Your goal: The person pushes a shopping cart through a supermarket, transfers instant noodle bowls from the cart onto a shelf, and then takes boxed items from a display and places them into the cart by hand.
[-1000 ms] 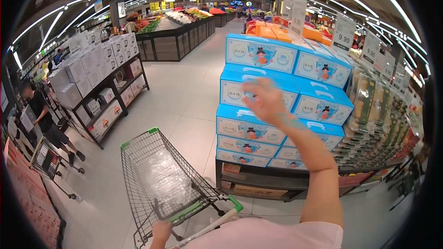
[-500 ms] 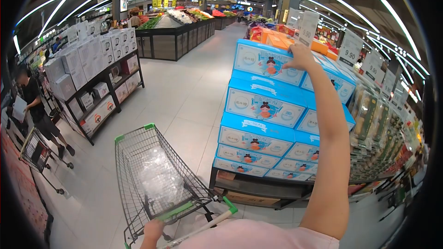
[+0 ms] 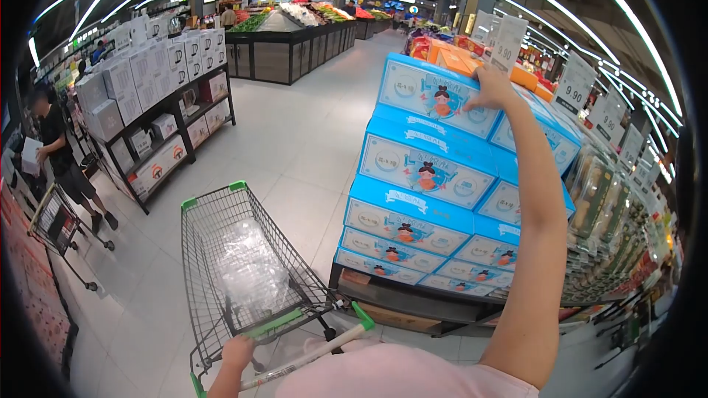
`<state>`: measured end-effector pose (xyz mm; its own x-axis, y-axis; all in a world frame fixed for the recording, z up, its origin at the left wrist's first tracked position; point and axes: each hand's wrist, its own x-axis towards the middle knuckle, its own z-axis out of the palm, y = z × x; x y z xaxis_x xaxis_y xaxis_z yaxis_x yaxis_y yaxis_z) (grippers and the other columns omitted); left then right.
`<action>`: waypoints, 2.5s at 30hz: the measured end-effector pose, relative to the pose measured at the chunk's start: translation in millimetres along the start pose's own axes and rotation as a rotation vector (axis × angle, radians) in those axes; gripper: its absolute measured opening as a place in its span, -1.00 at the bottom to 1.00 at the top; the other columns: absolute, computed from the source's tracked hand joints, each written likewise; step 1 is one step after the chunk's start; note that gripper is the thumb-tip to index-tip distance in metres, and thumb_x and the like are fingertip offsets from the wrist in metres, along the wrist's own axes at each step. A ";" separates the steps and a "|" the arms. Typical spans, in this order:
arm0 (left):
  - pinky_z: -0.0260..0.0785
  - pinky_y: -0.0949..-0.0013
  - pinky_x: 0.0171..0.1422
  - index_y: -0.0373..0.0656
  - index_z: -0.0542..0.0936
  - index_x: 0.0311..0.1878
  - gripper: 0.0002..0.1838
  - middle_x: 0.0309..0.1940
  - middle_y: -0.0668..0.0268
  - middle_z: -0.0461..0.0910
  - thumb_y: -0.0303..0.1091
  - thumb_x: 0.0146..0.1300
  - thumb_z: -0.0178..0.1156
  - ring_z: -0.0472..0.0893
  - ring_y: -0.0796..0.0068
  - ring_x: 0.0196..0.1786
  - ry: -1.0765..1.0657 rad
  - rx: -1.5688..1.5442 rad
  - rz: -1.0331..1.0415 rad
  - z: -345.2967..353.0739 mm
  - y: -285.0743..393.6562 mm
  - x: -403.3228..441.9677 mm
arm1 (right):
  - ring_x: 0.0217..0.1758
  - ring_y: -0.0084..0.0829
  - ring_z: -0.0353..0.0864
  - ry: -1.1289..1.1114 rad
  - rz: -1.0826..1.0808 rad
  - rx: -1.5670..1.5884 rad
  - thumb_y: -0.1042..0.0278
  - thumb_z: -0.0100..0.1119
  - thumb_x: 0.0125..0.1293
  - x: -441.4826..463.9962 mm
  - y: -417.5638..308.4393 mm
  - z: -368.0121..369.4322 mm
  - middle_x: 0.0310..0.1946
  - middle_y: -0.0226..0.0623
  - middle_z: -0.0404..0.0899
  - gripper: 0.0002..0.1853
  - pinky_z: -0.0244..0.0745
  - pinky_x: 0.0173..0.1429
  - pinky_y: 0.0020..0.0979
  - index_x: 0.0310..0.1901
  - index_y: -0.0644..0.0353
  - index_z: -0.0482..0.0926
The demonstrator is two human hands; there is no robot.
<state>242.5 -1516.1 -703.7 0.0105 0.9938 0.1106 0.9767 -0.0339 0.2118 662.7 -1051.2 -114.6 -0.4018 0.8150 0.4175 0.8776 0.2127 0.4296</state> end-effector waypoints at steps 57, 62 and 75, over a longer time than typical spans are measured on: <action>0.39 0.29 0.08 -0.11 0.33 0.14 -0.14 -0.10 0.29 0.42 -0.30 -0.24 0.63 0.49 0.38 0.01 0.619 -0.945 -0.242 -239.1 76.7 20.9 | 0.02 -0.14 0.50 -0.042 -0.925 1.080 0.02 0.61 -0.29 -231.8 -350.6 62.9 -0.15 -0.24 0.50 -0.23 0.09 0.41 0.12 -0.01 0.16 0.47; 0.42 0.29 0.09 -0.17 0.33 0.12 -0.23 -0.08 0.22 0.46 -0.31 -0.14 0.58 0.51 0.38 0.01 0.637 -1.010 -0.451 -208.8 47.7 32.0 | 0.21 -0.12 0.42 -0.051 -0.726 1.099 0.13 0.53 -0.09 -251.1 -379.5 104.6 0.08 -0.17 0.46 -0.24 0.03 0.44 0.14 0.15 0.18 0.38; 0.46 0.07 0.05 -0.32 0.45 -0.08 -0.27 -0.10 -0.06 0.58 0.05 -0.15 0.52 0.61 -0.04 -0.04 0.285 -0.522 -1.121 35.7 -104.8 103.7 | 0.31 -0.13 0.35 -0.341 -0.471 0.877 0.01 0.35 0.13 -379.6 -370.8 194.8 0.20 -0.13 0.42 -0.35 -0.11 0.49 0.15 0.17 0.21 0.42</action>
<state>148.9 -1405.7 -749.1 -0.8740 0.4487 -0.1866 0.2187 0.7061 0.6734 540.7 -1334.4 -588.4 -0.7764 0.6281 0.0528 0.5882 0.7520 -0.2975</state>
